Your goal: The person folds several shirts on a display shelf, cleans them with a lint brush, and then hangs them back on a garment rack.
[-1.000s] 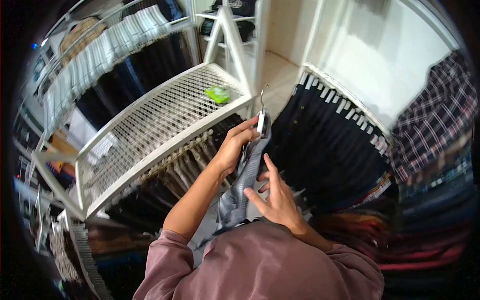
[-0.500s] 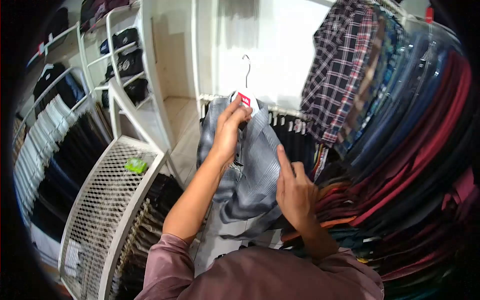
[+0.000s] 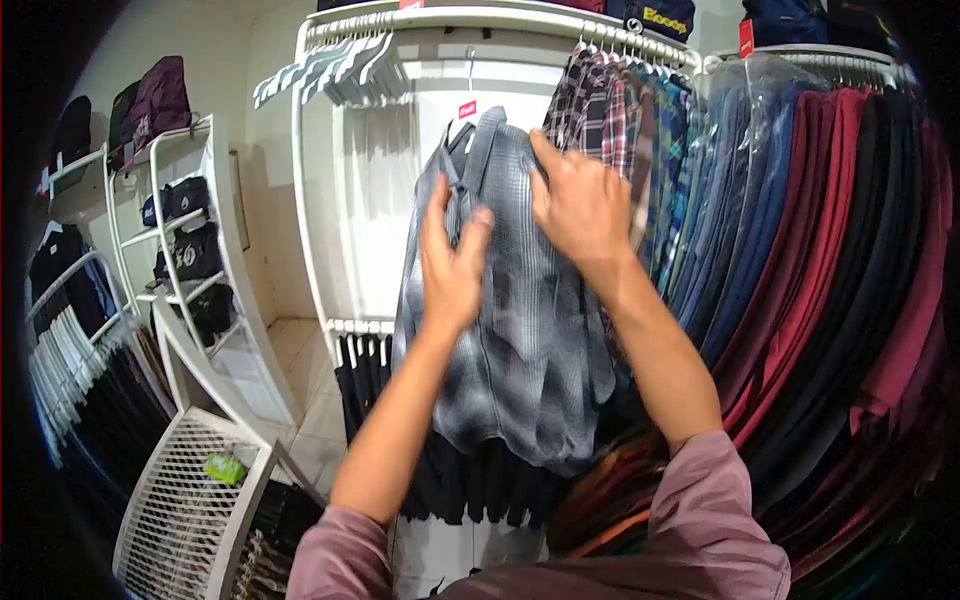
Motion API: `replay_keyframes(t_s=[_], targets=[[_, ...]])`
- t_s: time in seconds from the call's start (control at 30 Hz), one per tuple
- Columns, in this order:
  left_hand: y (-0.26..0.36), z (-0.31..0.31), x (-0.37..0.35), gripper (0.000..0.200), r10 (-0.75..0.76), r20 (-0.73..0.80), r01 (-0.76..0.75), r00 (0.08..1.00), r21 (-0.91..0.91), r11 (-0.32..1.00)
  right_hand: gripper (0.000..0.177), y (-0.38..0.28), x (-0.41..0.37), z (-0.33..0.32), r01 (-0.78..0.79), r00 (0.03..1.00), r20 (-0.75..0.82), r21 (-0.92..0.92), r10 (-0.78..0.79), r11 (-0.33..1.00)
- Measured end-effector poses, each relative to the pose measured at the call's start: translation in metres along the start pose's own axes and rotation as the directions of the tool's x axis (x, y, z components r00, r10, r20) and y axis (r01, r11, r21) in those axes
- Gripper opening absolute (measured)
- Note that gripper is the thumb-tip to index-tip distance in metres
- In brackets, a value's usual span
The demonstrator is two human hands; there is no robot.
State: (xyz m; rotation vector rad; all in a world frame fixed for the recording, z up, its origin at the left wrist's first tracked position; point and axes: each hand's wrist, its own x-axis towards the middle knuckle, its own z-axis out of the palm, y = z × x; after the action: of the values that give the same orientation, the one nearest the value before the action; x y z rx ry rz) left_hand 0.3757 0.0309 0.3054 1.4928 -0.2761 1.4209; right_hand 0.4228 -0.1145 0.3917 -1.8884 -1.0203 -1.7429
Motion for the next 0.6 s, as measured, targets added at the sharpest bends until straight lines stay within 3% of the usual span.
replay_keyframes(t_s=[0.17, 0.23, 0.3, 0.37, 0.4, 0.47, 0.5, 0.57, 0.6], targets=[[-0.001, 0.064, -0.055, 0.112, 0.04, 0.155, -0.085, 0.987, 0.296, 0.951, 0.032, 0.049, 0.088, 0.039, -0.062, 0.998, 0.012, -0.095, 0.063, 0.994], [-0.016, 0.087, -0.059, 0.119, -0.112, 0.192, 0.035, 0.975, 0.366, 0.93, 0.03, 0.069, 0.117, 0.059, -0.067, 0.998, -0.024, -0.139, 0.065, 0.988], [-0.058, 0.102, -0.058, 0.108, -0.053, 0.134, -0.006, 0.99, 0.405, 0.914, 0.024, 0.088, 0.139, 0.08, -0.036, 0.996, -0.085, -0.165, 0.022, 0.986], [-0.095, 0.105, -0.049, 0.085, -0.263, 0.183, 0.177, 0.947, 0.385, 0.906, 0.018, 0.105, 0.156, 0.096, -0.005, 0.988, -0.151, -0.196, -0.025, 0.981], [-0.114, 0.109, -0.049, 0.085, -0.253, 0.184, 0.169, 0.95, 0.38, 0.91, 0.017, 0.112, 0.164, 0.102, -0.02, 0.99, -0.139, -0.231, -0.012, 0.973], [-0.144, 0.111, -0.056, 0.056, 0.047, 0.044, -0.062, 0.998, 0.493, 0.868, 0.016, 0.128, 0.178, 0.118, -0.047, 0.993, -0.12, -0.281, 0.014, 0.959], [-0.148, 0.109, -0.054, 0.056, 0.056, 0.042, -0.069, 0.998, 0.492, 0.868, 0.016, 0.136, 0.184, 0.126, -0.046, 0.992, -0.128, -0.282, 0.01, 0.958], [-0.144, 0.103, -0.05, 0.05, -0.099, 0.068, 0.06, 0.993, 0.434, 0.899, 0.015, 0.151, 0.191, 0.139, -0.064, 0.988, -0.154, -0.303, 0.017, 0.951], [-0.144, 0.101, -0.049, 0.051, -0.097, 0.092, 0.051, 0.991, 0.415, 0.909, 0.016, 0.157, 0.193, 0.142, -0.066, 0.991, -0.132, -0.309, 0.026, 0.949]])
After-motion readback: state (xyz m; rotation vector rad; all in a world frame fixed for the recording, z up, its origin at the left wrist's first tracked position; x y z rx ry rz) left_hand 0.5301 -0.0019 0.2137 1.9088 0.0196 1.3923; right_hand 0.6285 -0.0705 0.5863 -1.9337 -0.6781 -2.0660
